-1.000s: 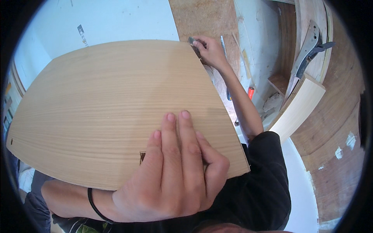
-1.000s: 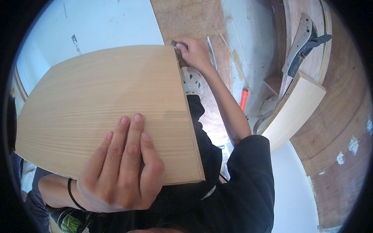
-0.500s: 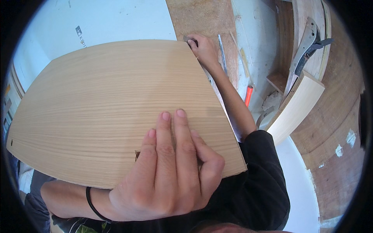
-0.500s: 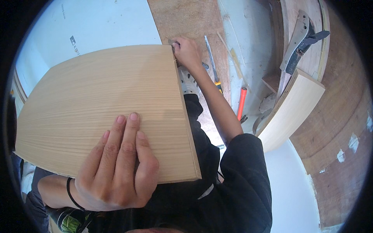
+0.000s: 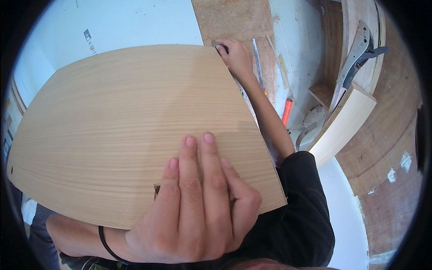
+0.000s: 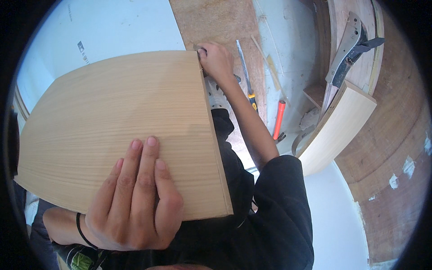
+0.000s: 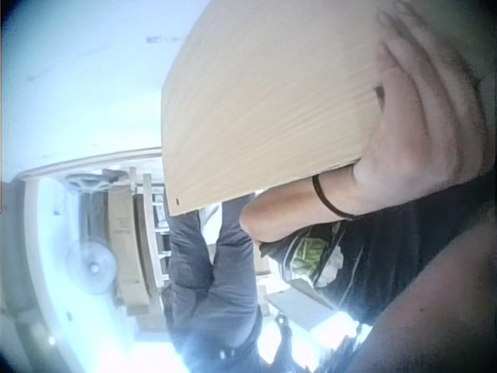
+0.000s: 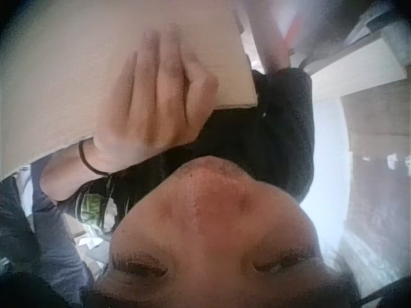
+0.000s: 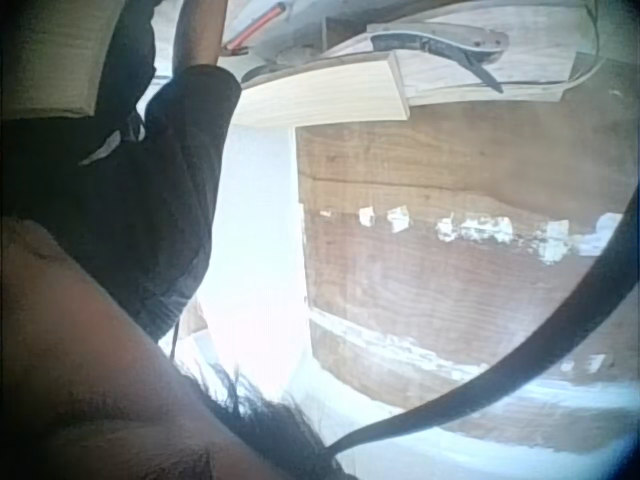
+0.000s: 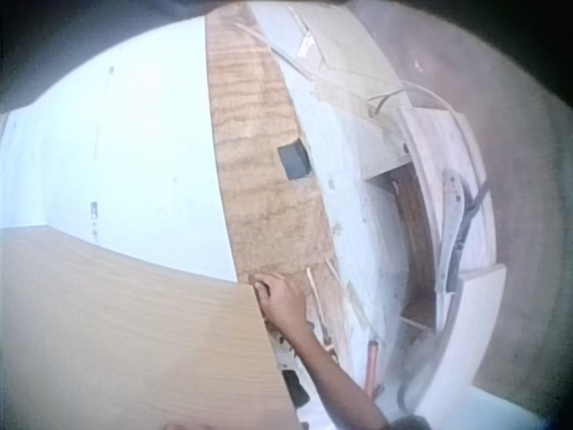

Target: The person holds a curved wooden board and uses a metal file to smooth its edges. They switch to a utility knife to scrape and refine the edge, then return to filing. The process repeats with alternating tools to shape the wood.

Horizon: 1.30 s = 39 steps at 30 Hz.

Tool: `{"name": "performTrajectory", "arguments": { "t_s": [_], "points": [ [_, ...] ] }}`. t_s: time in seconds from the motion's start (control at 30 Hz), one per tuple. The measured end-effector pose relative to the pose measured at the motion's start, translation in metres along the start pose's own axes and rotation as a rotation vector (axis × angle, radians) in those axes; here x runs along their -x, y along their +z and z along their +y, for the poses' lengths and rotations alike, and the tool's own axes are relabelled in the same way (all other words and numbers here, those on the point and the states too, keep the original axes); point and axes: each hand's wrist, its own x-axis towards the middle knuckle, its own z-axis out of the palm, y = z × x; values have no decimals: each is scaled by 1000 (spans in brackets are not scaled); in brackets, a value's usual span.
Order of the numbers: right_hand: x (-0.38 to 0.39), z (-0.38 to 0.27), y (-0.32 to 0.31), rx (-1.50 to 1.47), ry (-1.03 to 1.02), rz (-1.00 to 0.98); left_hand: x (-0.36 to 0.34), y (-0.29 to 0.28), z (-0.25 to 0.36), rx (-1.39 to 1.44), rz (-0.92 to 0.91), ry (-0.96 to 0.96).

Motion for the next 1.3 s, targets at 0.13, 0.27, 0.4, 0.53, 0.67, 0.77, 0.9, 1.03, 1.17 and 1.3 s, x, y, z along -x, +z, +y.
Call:
{"name": "performTrajectory", "arguments": {
  "t_s": [0.13,0.27,0.4,0.53,0.67,0.77,0.9,1.03,1.17,1.3],
  "points": [
    [-4,3,-1,21,-2,-44,0,1,1,-12,19,-18],
    [-9,12,-8,-75,-5,-150,1,1,0,-29,25,5],
    [-11,18,-13,-363,74,-249,0,1,-2,-34,14,26],
    [-12,15,-9,-127,18,-175,-2,0,-3,-5,9,32],
    [-13,9,-3,-67,-35,-112,-1,-1,-4,-8,0,41],
    [-13,10,0,-13,-102,-71,-1,0,-3,-12,25,23],
    [-10,13,0,-98,-113,-71,0,1,-3,-10,29,24],
    [-9,14,0,-126,-133,-72,0,0,-4,4,18,29],
    [-7,9,-2,-105,-123,-80,0,-1,-3,18,21,13],
    [-1,3,-9,-78,-101,-84,0,1,-3,-25,38,23]
  ]
}}
